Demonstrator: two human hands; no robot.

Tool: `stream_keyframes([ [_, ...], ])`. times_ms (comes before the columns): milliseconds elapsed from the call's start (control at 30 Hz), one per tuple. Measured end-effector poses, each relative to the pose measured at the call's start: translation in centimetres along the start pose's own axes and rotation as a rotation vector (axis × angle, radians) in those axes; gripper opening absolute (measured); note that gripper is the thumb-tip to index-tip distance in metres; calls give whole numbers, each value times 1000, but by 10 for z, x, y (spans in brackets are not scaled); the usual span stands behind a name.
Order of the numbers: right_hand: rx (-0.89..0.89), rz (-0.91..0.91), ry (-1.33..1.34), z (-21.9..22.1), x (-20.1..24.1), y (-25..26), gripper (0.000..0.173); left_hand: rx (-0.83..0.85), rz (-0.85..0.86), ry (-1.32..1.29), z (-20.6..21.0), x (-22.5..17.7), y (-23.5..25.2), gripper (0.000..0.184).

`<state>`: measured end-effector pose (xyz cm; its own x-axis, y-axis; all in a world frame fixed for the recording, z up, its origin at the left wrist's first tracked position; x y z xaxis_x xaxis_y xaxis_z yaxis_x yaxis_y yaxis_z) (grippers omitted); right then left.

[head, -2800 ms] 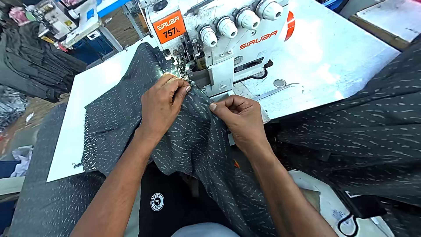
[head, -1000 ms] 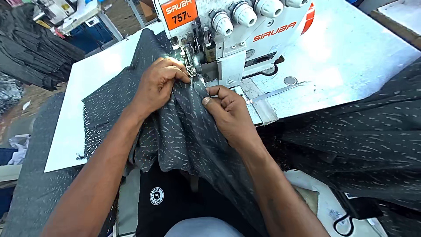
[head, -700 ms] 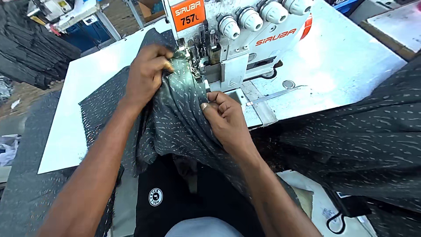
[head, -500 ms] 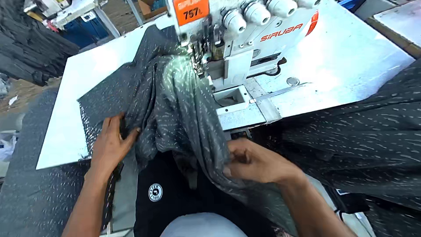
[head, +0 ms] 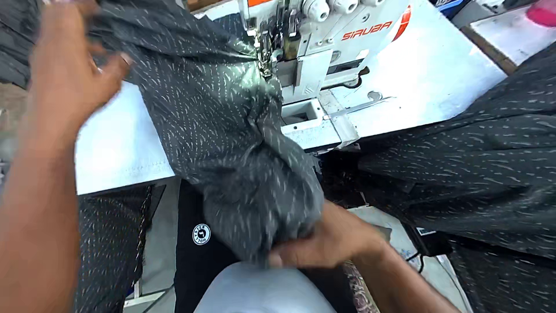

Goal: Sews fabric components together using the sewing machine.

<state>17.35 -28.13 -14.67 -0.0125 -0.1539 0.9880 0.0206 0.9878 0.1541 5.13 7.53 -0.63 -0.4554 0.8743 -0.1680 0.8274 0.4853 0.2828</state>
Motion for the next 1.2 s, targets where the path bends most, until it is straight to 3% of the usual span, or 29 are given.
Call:
stream_keyframes([
  [100, -136, 89, -147, -11, -21, -22, 39, 194, -166, -40, 59, -33, -88, 76],
  [167, -279, 196, -284, -16, -38, -26, 36, 241, -237, -15, 103, -35, -126, 62],
  [233, -255, 167, -285, -6, -36, -17, 31, 125, -229, 11, 124, -36, -143, 34],
  [300, -235, 19, -120, 11, -33, 5, 19, 13, -238, -104, 121, -32, -142, 28],
  [367, -198, -8, 33, 25, -54, 23, 25, -156, -335, -420, 103, -24, -143, 23],
  [433, -128, 256, 15, 32, -99, 25, 35, -365, -435, -771, 82, -16, -146, 7],
  [500, -94, 580, -114, 27, -146, 16, 32, -481, -470, -1028, 69, -10, -153, 12],
  [600, -315, 776, -212, 3, -189, 8, 34, -393, -596, -1239, 88, -14, -167, 21],
  [733, -436, 702, -391, -15, -178, 20, 45, -234, -779, -1591, 112, -40, -172, 43],
  [833, -504, 656, -274, -18, -166, 3, 55, -183, -772, -1757, 105, -42, -162, 57],
  [900, -618, 621, -128, -22, -157, -15, 50, -253, -656, -1633, 96, -29, -153, 41],
  [1000, -786, 487, -87, -29, -142, -22, 44, -376, -477, -1225, 91, -1, -142, 10],
  [1067, -822, 411, -110, -37, -143, -13, 41, -430, -435, -1142, 95, 7, -138, 7],
  [1200, -923, 242, -421, -33, -130, -7, 12, -549, -422, -1246, 83, -9, -134, 16],
])
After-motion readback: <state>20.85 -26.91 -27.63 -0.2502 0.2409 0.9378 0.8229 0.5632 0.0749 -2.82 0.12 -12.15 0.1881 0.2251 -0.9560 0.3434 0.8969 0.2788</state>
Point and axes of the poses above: each hand's wrist, its own y-axis towards the middle knuckle, its own z-axis out of the palm, x = y × z, the point moved 4 cm from there along y, towards the middle knuckle, and after that the axes turned 9 degrees about z, right-handed, at the moved point
